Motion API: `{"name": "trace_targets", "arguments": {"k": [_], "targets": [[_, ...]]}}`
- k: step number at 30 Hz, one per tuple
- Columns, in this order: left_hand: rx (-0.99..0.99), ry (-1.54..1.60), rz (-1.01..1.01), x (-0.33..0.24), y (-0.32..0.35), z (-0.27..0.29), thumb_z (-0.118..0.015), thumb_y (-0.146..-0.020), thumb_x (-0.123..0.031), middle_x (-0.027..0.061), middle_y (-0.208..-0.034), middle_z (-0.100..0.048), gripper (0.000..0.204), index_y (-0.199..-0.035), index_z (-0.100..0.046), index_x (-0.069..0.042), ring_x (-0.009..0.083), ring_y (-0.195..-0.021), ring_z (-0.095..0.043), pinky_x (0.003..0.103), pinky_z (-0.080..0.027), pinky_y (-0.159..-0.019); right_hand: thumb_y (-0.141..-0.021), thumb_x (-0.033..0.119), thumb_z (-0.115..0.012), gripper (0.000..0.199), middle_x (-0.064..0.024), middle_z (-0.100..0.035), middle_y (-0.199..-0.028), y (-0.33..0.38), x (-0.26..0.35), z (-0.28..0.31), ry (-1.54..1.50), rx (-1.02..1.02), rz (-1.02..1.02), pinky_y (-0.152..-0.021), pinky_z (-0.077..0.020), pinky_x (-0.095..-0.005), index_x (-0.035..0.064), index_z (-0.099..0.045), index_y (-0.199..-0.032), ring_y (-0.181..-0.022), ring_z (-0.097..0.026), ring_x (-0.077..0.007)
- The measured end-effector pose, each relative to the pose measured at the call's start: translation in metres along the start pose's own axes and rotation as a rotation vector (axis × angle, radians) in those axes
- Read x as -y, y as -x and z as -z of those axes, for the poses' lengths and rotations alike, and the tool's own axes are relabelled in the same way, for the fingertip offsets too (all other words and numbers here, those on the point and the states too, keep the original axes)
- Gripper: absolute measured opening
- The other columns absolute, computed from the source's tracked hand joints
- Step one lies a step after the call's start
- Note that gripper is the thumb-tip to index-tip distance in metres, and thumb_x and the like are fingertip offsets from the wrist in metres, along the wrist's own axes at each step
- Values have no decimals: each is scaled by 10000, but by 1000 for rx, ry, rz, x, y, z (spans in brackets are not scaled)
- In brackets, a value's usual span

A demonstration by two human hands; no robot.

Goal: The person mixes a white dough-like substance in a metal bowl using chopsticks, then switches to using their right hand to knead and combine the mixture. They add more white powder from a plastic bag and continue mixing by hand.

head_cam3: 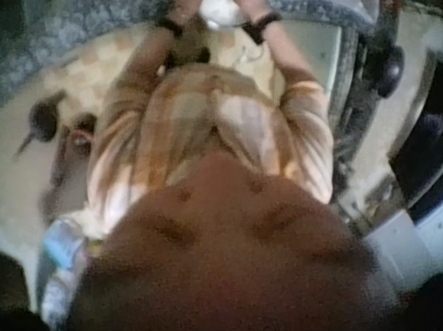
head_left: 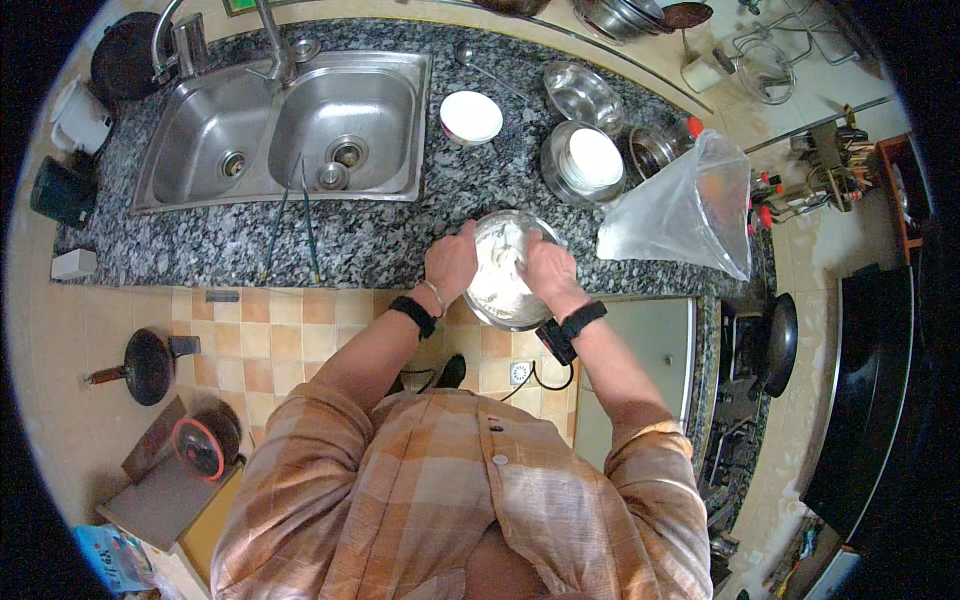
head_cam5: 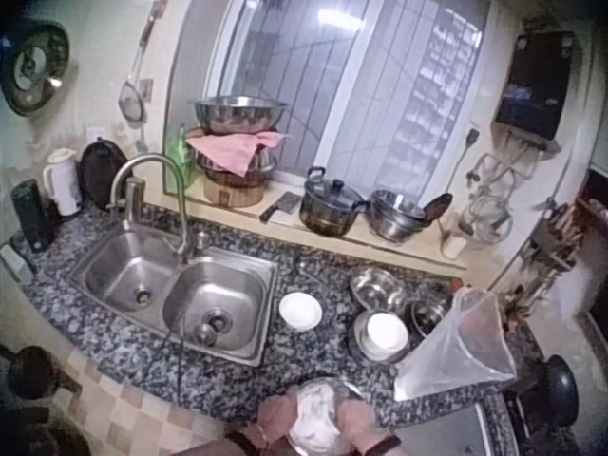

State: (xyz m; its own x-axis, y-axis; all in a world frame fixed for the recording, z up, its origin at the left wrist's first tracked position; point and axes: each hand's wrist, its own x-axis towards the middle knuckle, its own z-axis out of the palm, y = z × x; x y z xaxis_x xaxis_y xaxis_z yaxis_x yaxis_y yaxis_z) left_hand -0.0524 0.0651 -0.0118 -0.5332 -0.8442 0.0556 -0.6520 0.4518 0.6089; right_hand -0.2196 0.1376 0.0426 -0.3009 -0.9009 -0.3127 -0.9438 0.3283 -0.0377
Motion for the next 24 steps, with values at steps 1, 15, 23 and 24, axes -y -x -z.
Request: {"name": "trace_targets", "arguments": {"k": [1,15,23,24], "targets": [[27,1,15,0,-1,0,-457,-876,-126,217,-666,-632,306,-1147,-532,-4,395,-623,-635,491,-511,-561,-812,291,-649,569,-240,-654,-886,2,2,1,52,-34,38,-711,-537,-424,-88,-445,-1183,-824,-661,-355],[-32,46,-17,-5,1,6,-482,-879,-170,219,-661,-627,321,-1167,-512,-33,402,-614,-632,509,-508,-545,-867,130,-471,212,-223,-666,-910,-8,47,-29,161,149,338,-758,-538,-413,-27,-541,-990,-882,-658,-350],[26,13,0,-1,-1,1,-479,-853,-116,205,-656,-635,351,-1180,-526,2,376,-606,-638,479,-514,-548,-779,275,-722,446,-227,-643,-1011,3,-2,9,-135,43,286,-830,-498,-426,-8,-597,-1101,-949,-617,-383],[14,18,-2,-1,0,1,-477,-857,-117,205,-656,-634,347,-1180,-527,1,377,-609,-639,480,-515,-552,-777,290,-726,535,-242,-632,-1038,0,-5,9,-91,111,196,-853,-491,-422,2,-549,-1191,-976,-610,-380]]}}
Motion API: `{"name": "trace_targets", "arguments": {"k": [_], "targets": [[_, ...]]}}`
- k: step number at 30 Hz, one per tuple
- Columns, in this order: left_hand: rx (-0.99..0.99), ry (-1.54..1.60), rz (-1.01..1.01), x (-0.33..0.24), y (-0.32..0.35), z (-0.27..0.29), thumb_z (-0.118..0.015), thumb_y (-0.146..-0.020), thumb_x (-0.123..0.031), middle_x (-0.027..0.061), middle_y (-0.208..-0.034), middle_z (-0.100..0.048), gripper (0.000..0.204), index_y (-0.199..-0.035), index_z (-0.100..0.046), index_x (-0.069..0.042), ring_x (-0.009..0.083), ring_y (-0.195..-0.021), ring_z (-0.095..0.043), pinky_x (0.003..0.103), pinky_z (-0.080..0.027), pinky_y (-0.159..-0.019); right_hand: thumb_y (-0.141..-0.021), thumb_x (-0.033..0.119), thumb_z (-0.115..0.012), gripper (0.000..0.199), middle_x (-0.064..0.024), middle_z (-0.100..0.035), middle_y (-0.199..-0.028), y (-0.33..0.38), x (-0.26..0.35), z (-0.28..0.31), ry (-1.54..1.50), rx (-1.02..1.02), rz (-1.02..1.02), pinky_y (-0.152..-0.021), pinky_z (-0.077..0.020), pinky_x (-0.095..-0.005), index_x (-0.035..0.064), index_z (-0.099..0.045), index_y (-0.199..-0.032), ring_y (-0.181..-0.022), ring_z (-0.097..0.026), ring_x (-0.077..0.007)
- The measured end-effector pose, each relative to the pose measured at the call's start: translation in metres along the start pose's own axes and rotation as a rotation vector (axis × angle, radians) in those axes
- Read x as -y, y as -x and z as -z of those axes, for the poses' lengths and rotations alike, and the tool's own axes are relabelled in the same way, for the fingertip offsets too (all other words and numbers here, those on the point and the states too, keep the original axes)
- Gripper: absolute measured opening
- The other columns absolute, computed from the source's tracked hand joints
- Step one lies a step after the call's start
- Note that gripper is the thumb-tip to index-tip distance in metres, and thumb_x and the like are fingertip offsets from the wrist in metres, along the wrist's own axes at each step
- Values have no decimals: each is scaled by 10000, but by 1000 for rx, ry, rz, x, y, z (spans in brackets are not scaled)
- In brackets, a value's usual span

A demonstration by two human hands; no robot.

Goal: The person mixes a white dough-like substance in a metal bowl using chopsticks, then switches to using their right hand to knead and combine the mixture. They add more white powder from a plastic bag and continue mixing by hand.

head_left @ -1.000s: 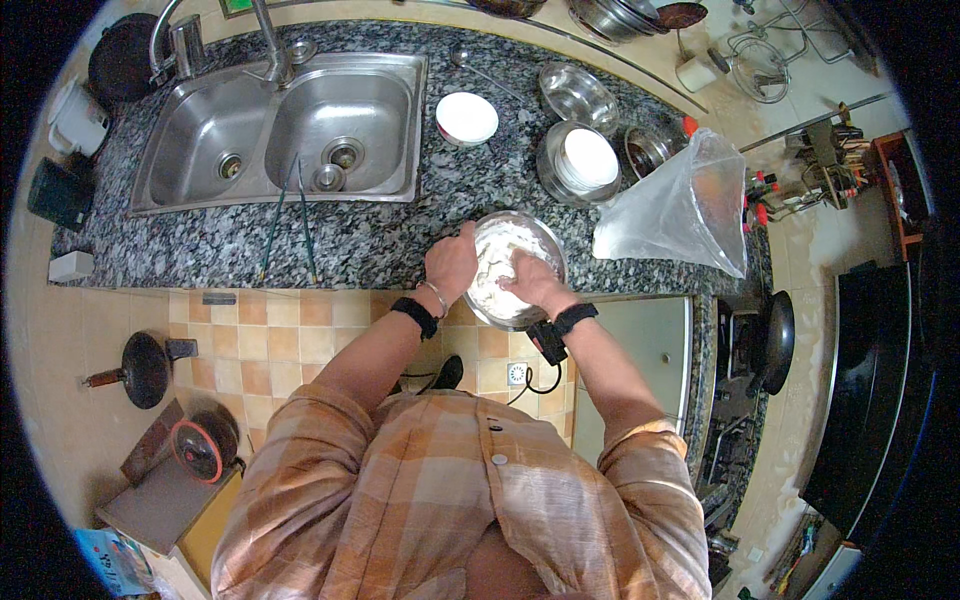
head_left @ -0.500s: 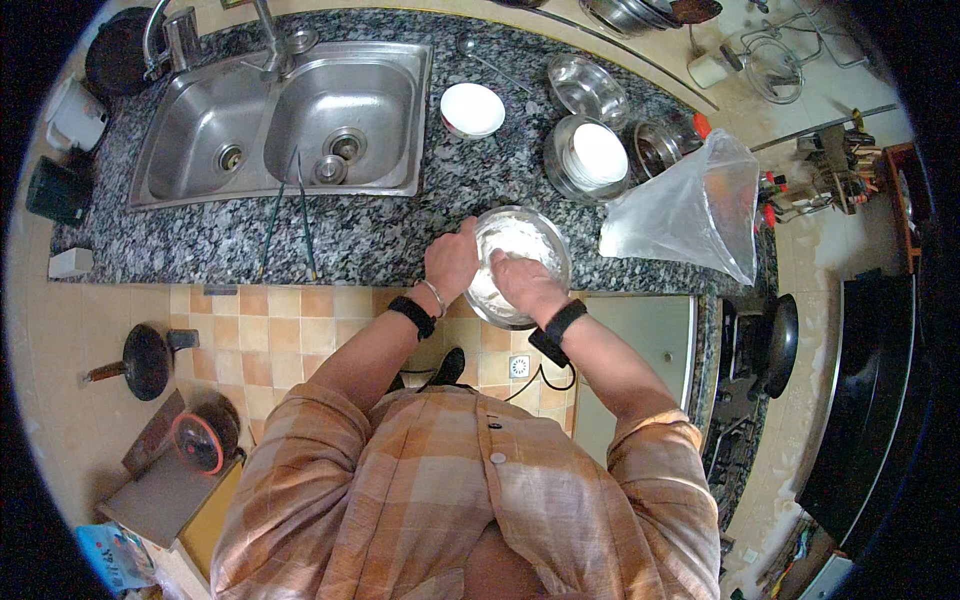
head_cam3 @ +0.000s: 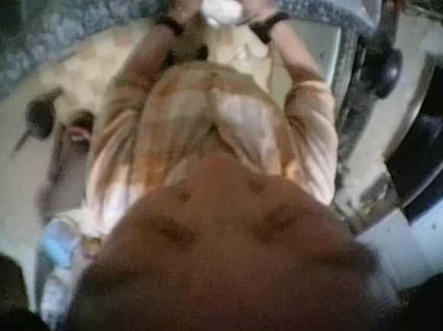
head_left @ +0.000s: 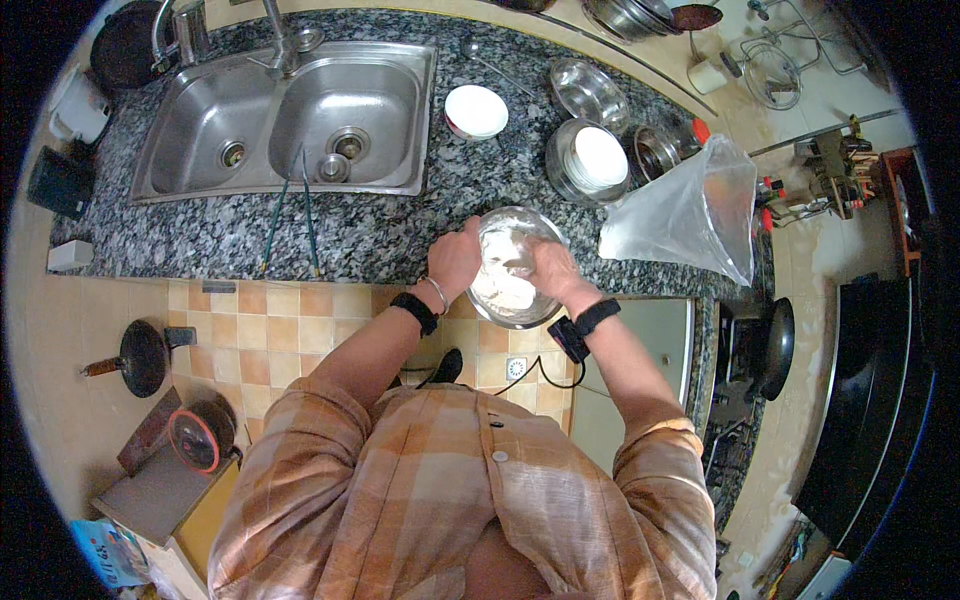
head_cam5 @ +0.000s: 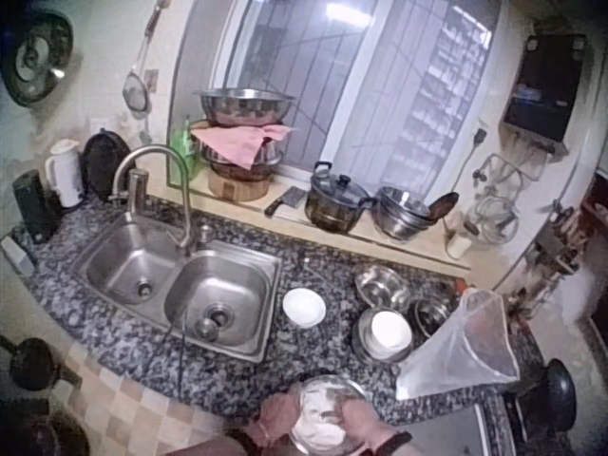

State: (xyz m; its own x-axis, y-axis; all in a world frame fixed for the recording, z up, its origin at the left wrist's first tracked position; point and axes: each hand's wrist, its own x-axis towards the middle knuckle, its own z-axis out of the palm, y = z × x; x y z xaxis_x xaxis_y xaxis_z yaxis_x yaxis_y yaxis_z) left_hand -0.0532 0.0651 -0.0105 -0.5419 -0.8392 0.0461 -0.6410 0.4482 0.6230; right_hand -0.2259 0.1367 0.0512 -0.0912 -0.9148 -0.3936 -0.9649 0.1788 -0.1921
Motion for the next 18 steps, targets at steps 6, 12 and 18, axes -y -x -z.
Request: {"name": "trace_targets", "arguments": {"k": [6,12,18], "targets": [[-12,-8,10,-6,3,2,-461,-884,-128,211,-668,-637,329,-1178,-531,1,384,-629,-643,485,-520,-568,-794,313,-713,653,-275,-604,-1073,-12,2,-26,-24,-64,38,-888,-471,-428,-22,-433,-1279,-1021,-586,-401],[29,1,20,-5,1,5,-457,-883,-122,221,-681,-638,283,-1123,-538,6,396,-638,-642,496,-519,-573,-826,294,-666,470,-261,-616,-1050,-17,10,-26,67,55,19,-883,-473,-433,-27,-508,-1132,-1013,-595,-381],[-24,0,27,-7,2,4,-467,-860,-106,226,-680,-636,277,-1106,-538,-2,397,-644,-642,498,-514,-577,-825,278,-646,477,-205,-672,-831,-4,8,0,238,-105,-86,-690,-544,-436,-25,-484,-1156,-778,-672,-353]]}}
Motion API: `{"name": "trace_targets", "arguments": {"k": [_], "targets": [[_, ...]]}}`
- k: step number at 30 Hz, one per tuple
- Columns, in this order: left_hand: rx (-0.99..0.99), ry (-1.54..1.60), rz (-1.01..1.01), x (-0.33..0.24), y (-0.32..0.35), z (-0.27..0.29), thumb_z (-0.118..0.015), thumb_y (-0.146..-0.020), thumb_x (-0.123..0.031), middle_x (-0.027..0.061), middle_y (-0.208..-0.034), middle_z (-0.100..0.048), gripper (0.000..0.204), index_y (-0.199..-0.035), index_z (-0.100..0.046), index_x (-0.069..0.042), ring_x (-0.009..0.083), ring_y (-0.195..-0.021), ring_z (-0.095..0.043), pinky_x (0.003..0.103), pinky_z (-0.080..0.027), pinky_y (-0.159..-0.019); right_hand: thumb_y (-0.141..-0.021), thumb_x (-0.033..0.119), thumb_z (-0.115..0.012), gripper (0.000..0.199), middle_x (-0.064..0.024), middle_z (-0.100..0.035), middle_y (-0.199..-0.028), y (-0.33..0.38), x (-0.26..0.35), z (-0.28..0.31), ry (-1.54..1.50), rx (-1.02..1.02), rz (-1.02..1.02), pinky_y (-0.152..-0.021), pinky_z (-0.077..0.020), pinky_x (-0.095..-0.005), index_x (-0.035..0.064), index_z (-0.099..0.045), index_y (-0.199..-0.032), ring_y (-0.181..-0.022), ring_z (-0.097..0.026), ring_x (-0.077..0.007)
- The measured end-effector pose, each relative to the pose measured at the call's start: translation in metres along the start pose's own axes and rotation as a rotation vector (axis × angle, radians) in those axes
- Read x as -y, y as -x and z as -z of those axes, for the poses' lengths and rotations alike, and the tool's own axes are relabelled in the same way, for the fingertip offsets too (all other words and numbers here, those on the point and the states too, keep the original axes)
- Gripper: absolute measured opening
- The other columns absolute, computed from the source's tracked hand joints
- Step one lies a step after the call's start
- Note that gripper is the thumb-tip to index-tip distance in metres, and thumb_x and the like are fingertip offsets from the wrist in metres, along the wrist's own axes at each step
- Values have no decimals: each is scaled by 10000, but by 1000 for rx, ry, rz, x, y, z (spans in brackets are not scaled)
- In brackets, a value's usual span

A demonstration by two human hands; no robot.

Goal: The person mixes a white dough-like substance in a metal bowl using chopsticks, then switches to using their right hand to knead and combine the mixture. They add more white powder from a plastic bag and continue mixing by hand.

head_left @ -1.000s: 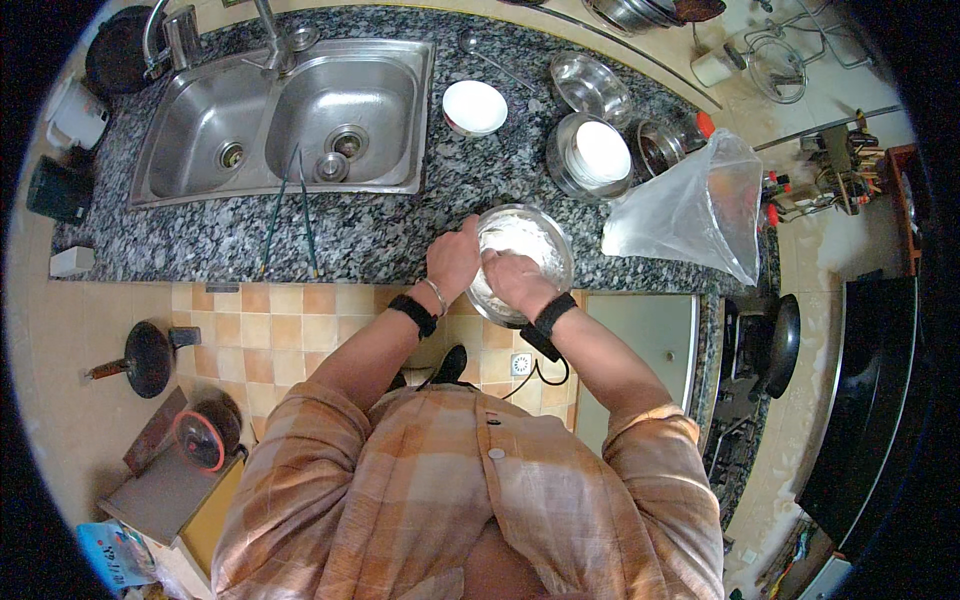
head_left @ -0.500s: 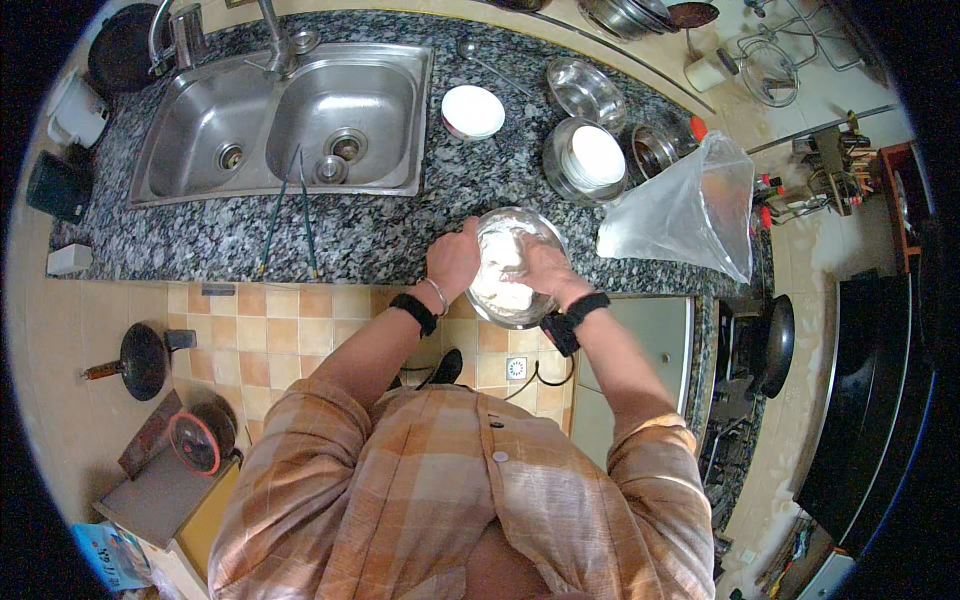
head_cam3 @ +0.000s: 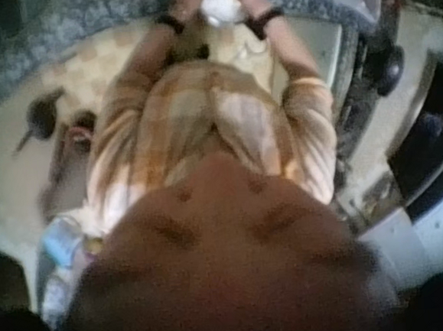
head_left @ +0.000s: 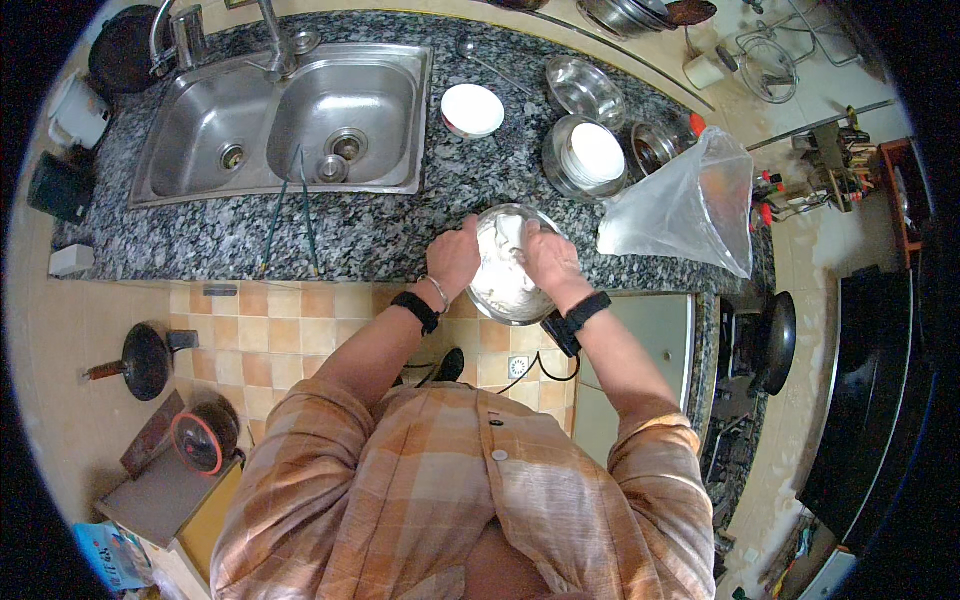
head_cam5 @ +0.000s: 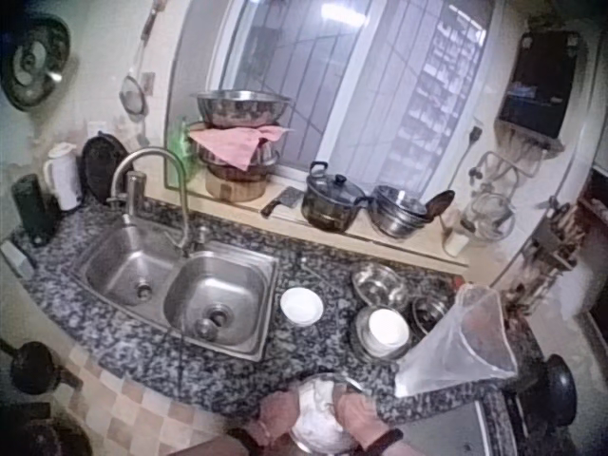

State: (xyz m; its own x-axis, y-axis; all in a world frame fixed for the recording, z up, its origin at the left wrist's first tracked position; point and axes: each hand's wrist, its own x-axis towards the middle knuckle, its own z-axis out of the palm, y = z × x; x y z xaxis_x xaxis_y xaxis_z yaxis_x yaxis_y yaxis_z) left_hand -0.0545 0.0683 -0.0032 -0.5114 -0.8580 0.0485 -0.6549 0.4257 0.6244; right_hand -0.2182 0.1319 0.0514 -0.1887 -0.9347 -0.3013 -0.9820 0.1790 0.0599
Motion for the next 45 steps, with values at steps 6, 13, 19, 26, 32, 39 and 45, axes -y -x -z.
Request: {"name": "trace_targets", "arguments": {"k": [6,13,19,26,32,39,45], "targets": [[27,43,53,-5,2,2,-462,-870,-125,236,-700,-637,306,-1148,-526,-17,404,-656,-641,501,-514,-597,-919,103,-387,305,-234,-667,-931,12,18,-11,39,184,172,-720,-540,-453,-23,-456,-1188,-875,-667,-358],[30,71,36,-2,4,-1,-494,-863,-144,247,-719,-637,351,-1199,-504,-44,436,-664,-630,539,-502,-619,-884,98,-422,240,-224,-650,-942,-2,40,-38,-126,127,278,-807,-503,-446,-16,-532,-1065,-929,-627,-369],[6,38,35,2,3,-5,-468,-883,-148,235,-683,-632,332,-1195,-507,-40,428,-627,-627,540,-500,-578,-762,187,-695,479,-234,-645,-965,10,18,-21,-293,179,220,-845,-496,-446,46,-531,-1189,-960,-619,-387],[20,33,48,-1,3,-6,-440,-899,-158,237,-700,-638,337,-1204,-511,-33,423,-634,-632,543,-500,-576,-797,276,-707,663,-292,-611,-1050,10,-15,-24,-189,119,80,-876,-483,-422,-8,-420,-1323,-1020,-597,-401],[32,10,24,0,2,-3,-447,-890,-142,225,-696,-640,325,-1179,-523,-13,404,-645,-639,514,-509,-578,-808,308,-684,528,-303,-607,-1035,5,6,-29,-229,184,37,-857,-487,-441,-40,-494,-1156,-996,-608,-393],[1,-35,35,8,1,0,-442,-915,-176,214,-704,-648,318,-1192,-524,-44,391,-634,-647,514,-527,-571,-835,234,-610,424,-199,-666,-763,13,2,-18,-33,-109,-49,-640,-545,-432,-50,-477,-1120,-706,-666,-359],[-1,20,57,7,2,-2,-456,-910,-190,217,-696,-643,321,-1193,-518,-52,405,-635,-641,520,-520,-572,-957,135,-338,305,-230,-662,-962,5,21,-34,-66,103,204,-723,-531,-464,-20,-497,-1165,-867,-663,-371]]}}
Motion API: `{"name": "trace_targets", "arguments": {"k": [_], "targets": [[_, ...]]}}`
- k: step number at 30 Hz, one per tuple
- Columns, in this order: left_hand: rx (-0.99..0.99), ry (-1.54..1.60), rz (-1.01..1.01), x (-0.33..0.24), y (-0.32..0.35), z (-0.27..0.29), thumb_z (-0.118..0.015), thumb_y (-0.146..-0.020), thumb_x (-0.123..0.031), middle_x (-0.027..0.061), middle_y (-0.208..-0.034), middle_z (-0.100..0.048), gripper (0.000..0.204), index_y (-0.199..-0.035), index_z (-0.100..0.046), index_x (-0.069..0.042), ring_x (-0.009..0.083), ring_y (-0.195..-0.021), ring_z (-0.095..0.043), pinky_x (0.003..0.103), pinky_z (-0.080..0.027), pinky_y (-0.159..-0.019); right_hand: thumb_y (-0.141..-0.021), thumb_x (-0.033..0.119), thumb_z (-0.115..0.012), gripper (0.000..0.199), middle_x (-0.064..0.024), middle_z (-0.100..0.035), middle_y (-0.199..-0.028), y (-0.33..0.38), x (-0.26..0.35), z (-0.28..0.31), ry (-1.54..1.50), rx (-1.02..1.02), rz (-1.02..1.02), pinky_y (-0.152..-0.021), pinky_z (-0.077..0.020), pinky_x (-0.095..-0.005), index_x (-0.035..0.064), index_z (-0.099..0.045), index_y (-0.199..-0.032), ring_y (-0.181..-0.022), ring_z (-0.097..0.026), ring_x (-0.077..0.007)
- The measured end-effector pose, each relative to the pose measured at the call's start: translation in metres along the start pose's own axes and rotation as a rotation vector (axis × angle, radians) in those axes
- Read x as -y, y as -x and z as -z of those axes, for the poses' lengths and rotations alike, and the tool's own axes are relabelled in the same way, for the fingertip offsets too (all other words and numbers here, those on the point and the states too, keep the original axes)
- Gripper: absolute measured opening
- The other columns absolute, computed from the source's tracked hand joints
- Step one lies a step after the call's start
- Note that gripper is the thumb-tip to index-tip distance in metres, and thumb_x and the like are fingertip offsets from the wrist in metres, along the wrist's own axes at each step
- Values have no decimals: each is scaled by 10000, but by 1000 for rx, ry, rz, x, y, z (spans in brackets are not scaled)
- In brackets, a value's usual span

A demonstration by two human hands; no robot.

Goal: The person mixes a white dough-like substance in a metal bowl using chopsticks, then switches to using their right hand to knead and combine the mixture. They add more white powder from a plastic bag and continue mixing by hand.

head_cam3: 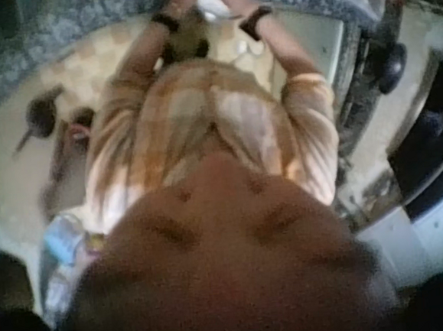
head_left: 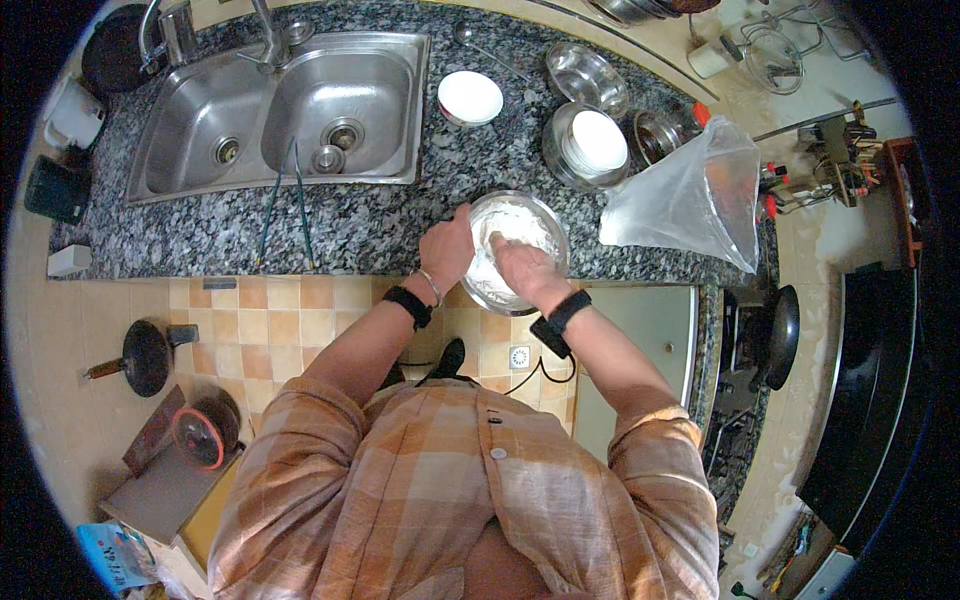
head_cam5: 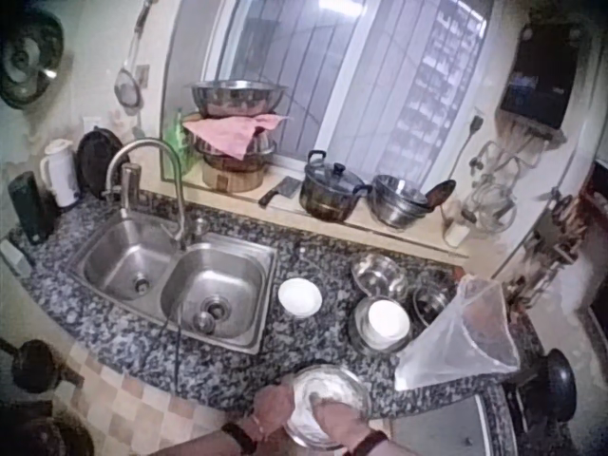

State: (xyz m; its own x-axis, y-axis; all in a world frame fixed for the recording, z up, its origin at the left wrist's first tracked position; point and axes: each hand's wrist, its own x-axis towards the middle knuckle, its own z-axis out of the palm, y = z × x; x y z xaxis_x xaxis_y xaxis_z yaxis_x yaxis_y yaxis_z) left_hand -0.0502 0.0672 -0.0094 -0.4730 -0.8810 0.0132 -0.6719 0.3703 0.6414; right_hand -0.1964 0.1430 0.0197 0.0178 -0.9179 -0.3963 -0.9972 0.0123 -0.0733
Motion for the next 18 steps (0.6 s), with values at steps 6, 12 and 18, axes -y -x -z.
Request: {"name": "trace_targets", "arguments": {"k": [6,12,18], "targets": [[24,-34,-31,2,0,1,-468,-899,-204,227,-718,-646,343,-1200,-498,-43,417,-641,-637,518,-521,-583,-924,117,-366,275,-252,-655,-966,-29,21,2,-87,122,36,-740,-521,-485,-20,-553,-1072,-883,-654,-386],[44,-28,-4,-2,1,6,-445,-894,-162,233,-721,-646,331,-1197,-499,-39,416,-638,-637,521,-518,-586,-756,169,-693,408,-229,-655,-993,-4,9,17,-180,36,96,-827,-513,-427,-1,-570,-1106,-946,-638,-364],[107,5,-15,-7,-2,8,-484,-851,-110,224,-679,-637,360,-1187,-501,19,390,-648,-645,489,-511,-583,-774,395,-687,413,-214,-673,-944,-10,-20,44,-68,-46,-173,-812,-523,-410,5,-687,-911,-902,-653,-342]]}}
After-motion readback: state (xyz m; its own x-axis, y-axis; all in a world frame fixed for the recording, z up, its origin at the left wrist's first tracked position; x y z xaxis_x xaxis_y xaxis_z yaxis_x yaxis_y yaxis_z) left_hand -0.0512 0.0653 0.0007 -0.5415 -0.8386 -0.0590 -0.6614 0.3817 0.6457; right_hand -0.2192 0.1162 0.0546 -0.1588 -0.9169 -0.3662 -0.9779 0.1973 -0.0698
